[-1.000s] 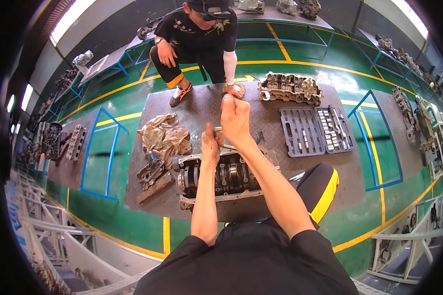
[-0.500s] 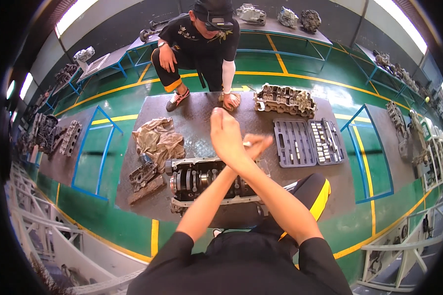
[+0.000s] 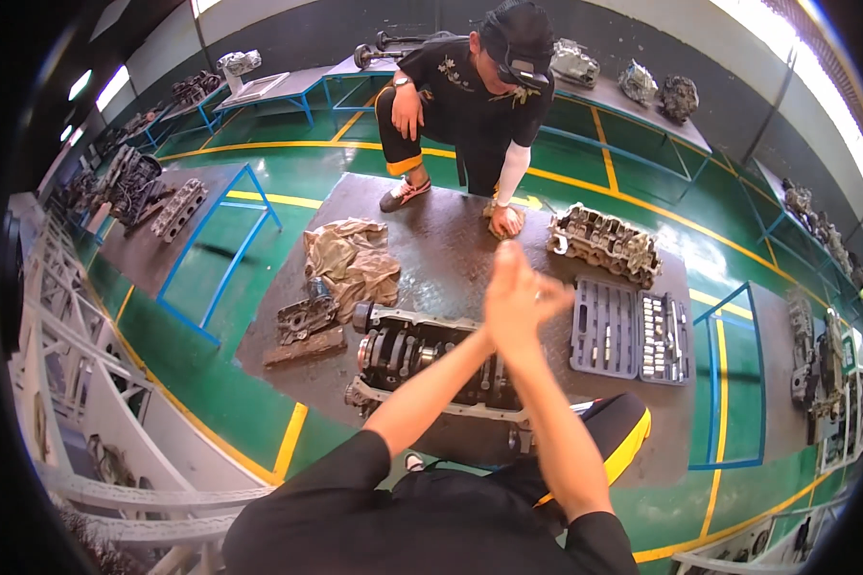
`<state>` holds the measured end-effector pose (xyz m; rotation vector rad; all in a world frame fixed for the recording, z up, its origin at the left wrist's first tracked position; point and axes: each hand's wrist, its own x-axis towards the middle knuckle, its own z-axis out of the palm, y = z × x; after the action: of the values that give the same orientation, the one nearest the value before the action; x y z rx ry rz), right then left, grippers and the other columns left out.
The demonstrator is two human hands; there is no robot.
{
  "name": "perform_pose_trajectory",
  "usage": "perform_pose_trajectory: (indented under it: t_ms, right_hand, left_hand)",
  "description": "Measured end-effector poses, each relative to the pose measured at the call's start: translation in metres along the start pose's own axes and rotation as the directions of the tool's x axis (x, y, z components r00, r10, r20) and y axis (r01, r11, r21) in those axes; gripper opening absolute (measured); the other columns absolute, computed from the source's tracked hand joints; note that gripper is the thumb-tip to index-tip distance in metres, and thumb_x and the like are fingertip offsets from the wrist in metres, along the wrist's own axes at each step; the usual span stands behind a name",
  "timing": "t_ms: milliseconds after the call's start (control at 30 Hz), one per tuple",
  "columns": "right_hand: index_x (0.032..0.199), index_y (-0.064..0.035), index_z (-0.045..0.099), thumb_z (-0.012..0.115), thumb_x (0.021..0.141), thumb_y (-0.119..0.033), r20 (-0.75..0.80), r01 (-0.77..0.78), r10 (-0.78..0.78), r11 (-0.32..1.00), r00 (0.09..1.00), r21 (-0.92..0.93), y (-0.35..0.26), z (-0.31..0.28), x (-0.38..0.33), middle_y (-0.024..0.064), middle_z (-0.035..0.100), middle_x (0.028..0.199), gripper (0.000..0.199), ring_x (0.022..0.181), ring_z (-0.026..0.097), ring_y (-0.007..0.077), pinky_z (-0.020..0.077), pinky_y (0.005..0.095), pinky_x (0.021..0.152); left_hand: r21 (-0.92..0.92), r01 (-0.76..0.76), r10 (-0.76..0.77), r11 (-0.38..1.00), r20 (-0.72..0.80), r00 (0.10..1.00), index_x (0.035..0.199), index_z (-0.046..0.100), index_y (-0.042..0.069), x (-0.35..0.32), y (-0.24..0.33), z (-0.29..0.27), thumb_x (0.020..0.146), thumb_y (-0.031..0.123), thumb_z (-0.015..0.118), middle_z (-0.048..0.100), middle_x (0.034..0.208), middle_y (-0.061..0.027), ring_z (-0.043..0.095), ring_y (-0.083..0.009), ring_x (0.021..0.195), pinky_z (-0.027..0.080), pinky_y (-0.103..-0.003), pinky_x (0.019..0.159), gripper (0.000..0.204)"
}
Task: The person is using a socket wrench to remove bolts from an engine block crankshaft.
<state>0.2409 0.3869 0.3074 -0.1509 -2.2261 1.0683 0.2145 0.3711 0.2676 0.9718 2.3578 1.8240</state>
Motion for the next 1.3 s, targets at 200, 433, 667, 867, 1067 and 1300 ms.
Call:
perform_pose_trajectory:
  t_ms: [200,433,667,867,1067,1300]
  right_hand:
    - [0.078,-0.0072,0.041,0.033,0.104,-0.035,0.294,-0.134,-0.008,0.878,0.956,0.459,-0.032,-0.041,0.027,0.0011,0.041,0.067,0.040,0.063,0.041,0.0111,0.0370,0.0279,0.059]
    - [0.102,0.0051,0.052,0.039,0.103,-0.030,0.351,-0.210,0.042,0.865,0.935,0.457,-0.050,-0.039,-0.004,0.0150,0.059,0.089,0.037,0.083,0.059,0.0251,0.0439,0.0322,0.077]
    - [0.086,-0.0026,0.048,0.034,0.103,-0.029,0.311,-0.111,-0.059,0.858,0.949,0.501,-0.029,-0.065,0.030,0.0042,0.050,0.077,0.034,0.073,0.047,0.0156,0.0405,0.0319,0.070]
    - [0.109,0.0013,0.061,0.050,0.095,-0.028,0.052,-0.400,0.399,0.894,0.916,0.203,0.168,-0.045,-0.045,0.0192,0.065,0.096,0.034,0.095,0.063,0.0299,0.0476,0.0381,0.088]
    - [0.103,0.0040,0.063,0.060,0.090,-0.013,-0.093,-0.249,0.250,0.968,0.964,0.021,0.131,-0.030,-0.095,0.0216,0.066,0.096,0.021,0.090,0.066,0.0335,0.0507,0.0390,0.081]
    - [0.107,-0.0009,0.056,0.035,0.098,-0.029,0.320,-0.285,0.102,0.747,0.942,0.600,-0.048,-0.053,0.014,0.0082,0.061,0.086,0.036,0.076,0.056,0.0188,0.0457,0.0336,0.073]
  left_hand:
    - [-0.405,0.090,-0.204,0.910,-0.249,0.947,0.073,0.066,-0.002,-0.091,-0.037,-0.052,0.089,0.011,0.066,0.055,0.059,0.0034,0.047,-0.0061,0.060,0.040,-0.027,0.053,0.020]
    - [0.520,-0.078,0.414,0.851,-0.571,0.709,0.088,0.069,-0.001,-0.002,0.010,-0.018,0.092,0.017,0.063,0.055,0.064,-0.0004,0.049,-0.0081,0.059,0.040,-0.030,0.056,0.019]
    - [-0.057,0.110,-0.122,0.992,-0.327,0.937,0.064,0.056,-0.005,-0.088,-0.036,-0.066,0.090,0.012,0.065,0.028,0.054,-0.0003,0.031,-0.0060,0.053,0.025,-0.031,0.046,0.032]
    - [-0.211,0.088,-0.178,0.974,-0.461,0.869,0.063,0.043,-0.005,-0.057,-0.044,-0.045,0.094,0.013,0.062,0.033,0.054,0.0050,0.029,-0.0051,0.054,0.020,-0.030,0.047,0.040]
    - [-0.270,0.095,-0.206,0.958,-0.420,0.884,0.063,0.040,0.000,-0.070,-0.057,-0.065,0.093,0.013,0.062,0.030,0.056,0.0057,0.027,-0.0054,0.055,0.018,-0.031,0.047,0.040]
    - [-0.073,0.161,-0.174,0.984,-0.261,0.950,0.063,0.054,-0.006,-0.096,-0.010,-0.047,0.087,0.005,0.062,0.036,0.051,-0.0016,0.035,-0.0065,0.051,0.030,-0.029,0.046,0.028]
